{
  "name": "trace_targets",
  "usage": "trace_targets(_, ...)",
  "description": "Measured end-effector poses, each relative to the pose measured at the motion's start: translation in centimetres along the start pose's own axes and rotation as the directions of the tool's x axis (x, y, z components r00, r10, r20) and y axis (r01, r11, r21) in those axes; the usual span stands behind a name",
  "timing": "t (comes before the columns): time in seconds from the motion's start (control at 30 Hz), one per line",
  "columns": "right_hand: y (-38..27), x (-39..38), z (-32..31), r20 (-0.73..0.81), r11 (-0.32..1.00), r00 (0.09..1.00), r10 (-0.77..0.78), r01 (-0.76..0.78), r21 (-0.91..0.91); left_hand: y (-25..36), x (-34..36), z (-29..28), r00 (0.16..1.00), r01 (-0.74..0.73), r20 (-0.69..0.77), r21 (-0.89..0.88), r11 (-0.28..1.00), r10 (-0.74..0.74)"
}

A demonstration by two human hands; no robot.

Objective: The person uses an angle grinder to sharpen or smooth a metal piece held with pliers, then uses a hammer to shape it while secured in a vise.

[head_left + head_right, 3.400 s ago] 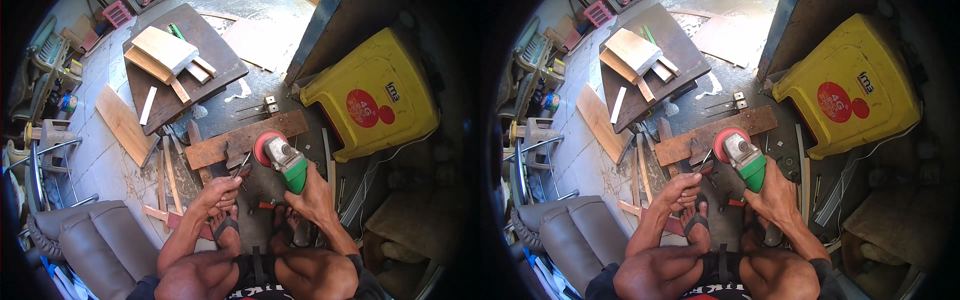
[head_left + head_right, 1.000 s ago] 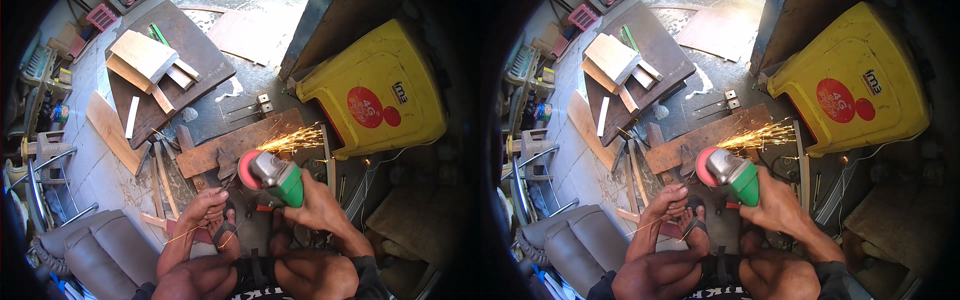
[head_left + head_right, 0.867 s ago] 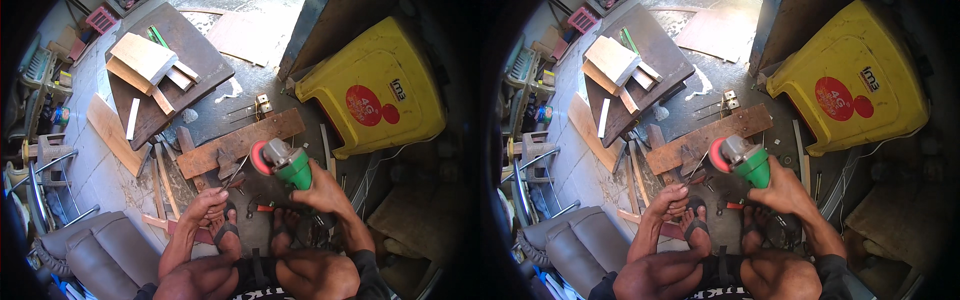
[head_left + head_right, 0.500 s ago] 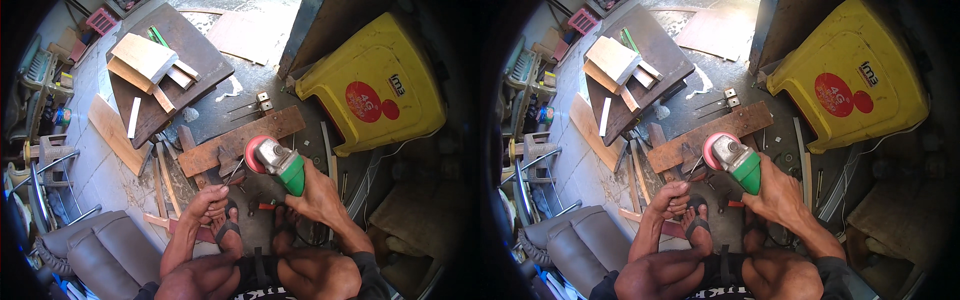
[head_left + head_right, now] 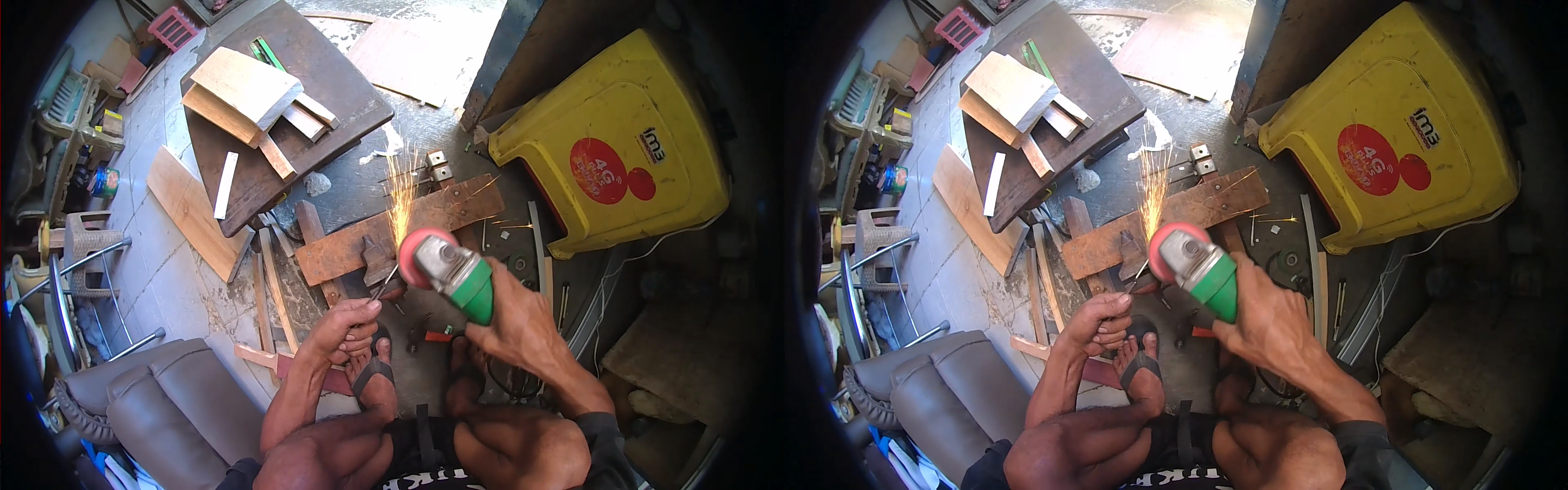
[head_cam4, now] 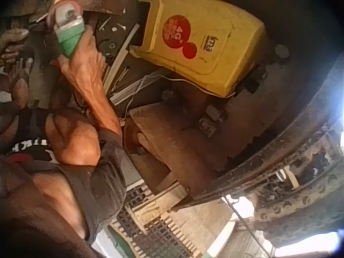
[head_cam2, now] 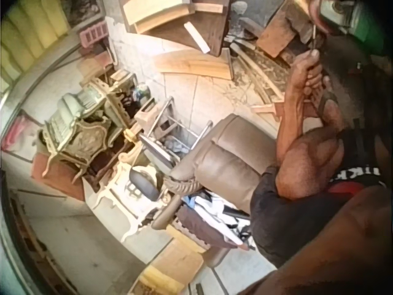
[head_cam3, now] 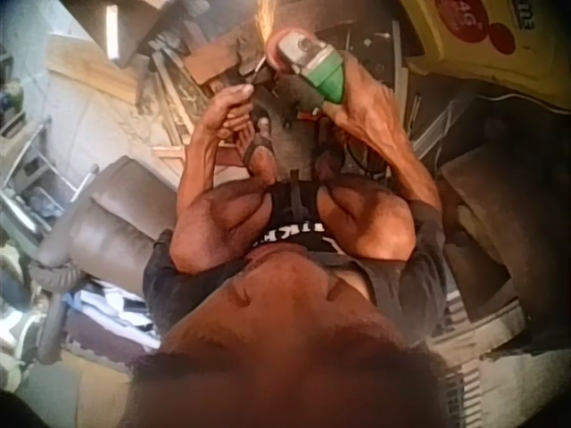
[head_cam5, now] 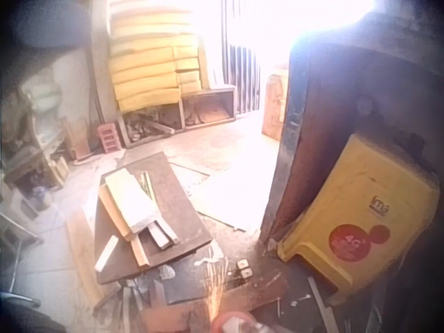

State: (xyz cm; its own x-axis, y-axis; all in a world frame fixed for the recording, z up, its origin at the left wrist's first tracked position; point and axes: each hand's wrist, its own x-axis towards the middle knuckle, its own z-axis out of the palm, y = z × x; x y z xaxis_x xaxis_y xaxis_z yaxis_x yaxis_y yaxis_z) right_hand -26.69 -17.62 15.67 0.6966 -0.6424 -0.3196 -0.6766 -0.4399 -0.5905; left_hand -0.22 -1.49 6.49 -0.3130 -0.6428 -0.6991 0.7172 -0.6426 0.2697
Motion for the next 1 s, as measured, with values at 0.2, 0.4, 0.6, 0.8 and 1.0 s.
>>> trace_targets(0.2, 0.1, 0.5, -0.6, -0.001, 0.999, 1.0, 0.001, -0.001, -0.037, 0.1, -0.1, 0.0, 1.0, 0.008, 0.005, 0.006, 1.0, -0.008)
trace_targets(0.4, -1.1, 0.3, -0.3, 0.08, 1.0, 0.996, -0.031, 0.031, 0.005, -0.1, 0.0, -0.3, 0.999, -0.01, 0.03, 0.001, 1.0, 0.01)
trace_targets(0.6, -0.3, 1.5, -1.6, 0.015, 0.997, 1.0, 0.027, -0.026, -0.072, 0.1, 0.1, 0.4, 1.0, 0.007, 0.001, 0.005, 1.0, -0.007)
trace_targets(0.8, -1.3, 1.1, -0.9, 0.109, 0.997, 0.992, -0.061, 0.066, -0.042, -0.3, -0.1, -0.7, 0.999, -0.013, 0.031, -0.011, 1.0, 0.013)
trace_targets(1.0, 0.8, 1.9, 0.2, -0.116, 0.995, 0.989, 0.093, -0.097, -0.028, 0.1, 0.5, -1.3, 0.984, 0.019, 0.176, -0.064, 0.998, -0.007)
